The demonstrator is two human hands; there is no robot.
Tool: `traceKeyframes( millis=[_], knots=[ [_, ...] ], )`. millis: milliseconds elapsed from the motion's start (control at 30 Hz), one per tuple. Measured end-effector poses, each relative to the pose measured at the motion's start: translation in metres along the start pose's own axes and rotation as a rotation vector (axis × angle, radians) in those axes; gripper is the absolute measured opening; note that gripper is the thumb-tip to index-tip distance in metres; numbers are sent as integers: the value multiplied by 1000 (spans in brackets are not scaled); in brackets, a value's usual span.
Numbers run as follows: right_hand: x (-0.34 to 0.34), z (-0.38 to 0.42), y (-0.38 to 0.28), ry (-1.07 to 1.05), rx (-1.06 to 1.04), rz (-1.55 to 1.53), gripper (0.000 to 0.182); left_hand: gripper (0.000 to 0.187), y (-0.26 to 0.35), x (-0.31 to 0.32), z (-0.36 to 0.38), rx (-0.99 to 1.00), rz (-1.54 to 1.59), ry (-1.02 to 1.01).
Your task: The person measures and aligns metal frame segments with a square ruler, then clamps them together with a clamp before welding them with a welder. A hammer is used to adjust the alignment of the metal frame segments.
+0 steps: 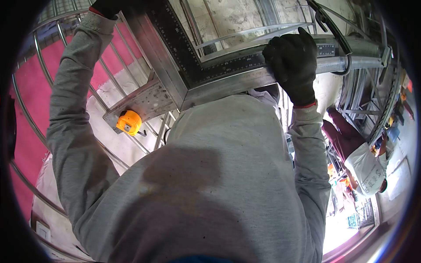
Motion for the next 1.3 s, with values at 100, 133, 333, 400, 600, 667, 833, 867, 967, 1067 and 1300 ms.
traceKeyframes(
  millis=[100, 133, 333, 400, 600, 667, 833, 867, 967, 1067, 1300],
  knots=[
    [4, -1, 0, 94, -14, -9, 10, 31, 1, -2, 1, 95, -54, 63],
    [3, -1, 0, 93, -17, -8, 10, 31, 2, -2, 1, 93, -55, 65],
    [5, -3, -1, 96, 28, -56, 11, 28, 6, -3, 0, 55, -17, 75],
    [4, -6, -6, 12, -27, 12, 10, 27, 6, -2, -1, 1, 15, 47],
    [7, 5, -1, -33, -9, -25, 17, 28, 9, 12, 12, -79, -43, -33],
    [9, 5, 0, 48, 14, -2, 16, 12, 10, 14, 14, -38, -47, -48],
    [0, 0, -3, 83, 75, -40, 21, 26, 12, 4, 5, -137, -64, -65],
    [-1, -1, -4, 91, 106, -63, 19, 25, 12, 1, 2, -157, -26, -100],
    [-4, -3, -5, 121, 82, -63, 17, 23, 12, 3, 1, -175, 3, -119],
    [-8, -5, -8, 70, 123, -80, 17, 21, 12, 4, 3, -187, -1, -72],
    [-3, 0, -5, 108, 113, -62, 18, 23, 15, -2, 2, -224, 4, -69]
  ],
)
Point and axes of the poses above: each hand's wrist, its own z-axis away from the middle knuckle, its own x-axis out of the palm, y = z × x, the point moved 3 cm from there along -z, towards the middle knuckle, and after that the axes turned 2 degrees about y, right-handed, at the moved point
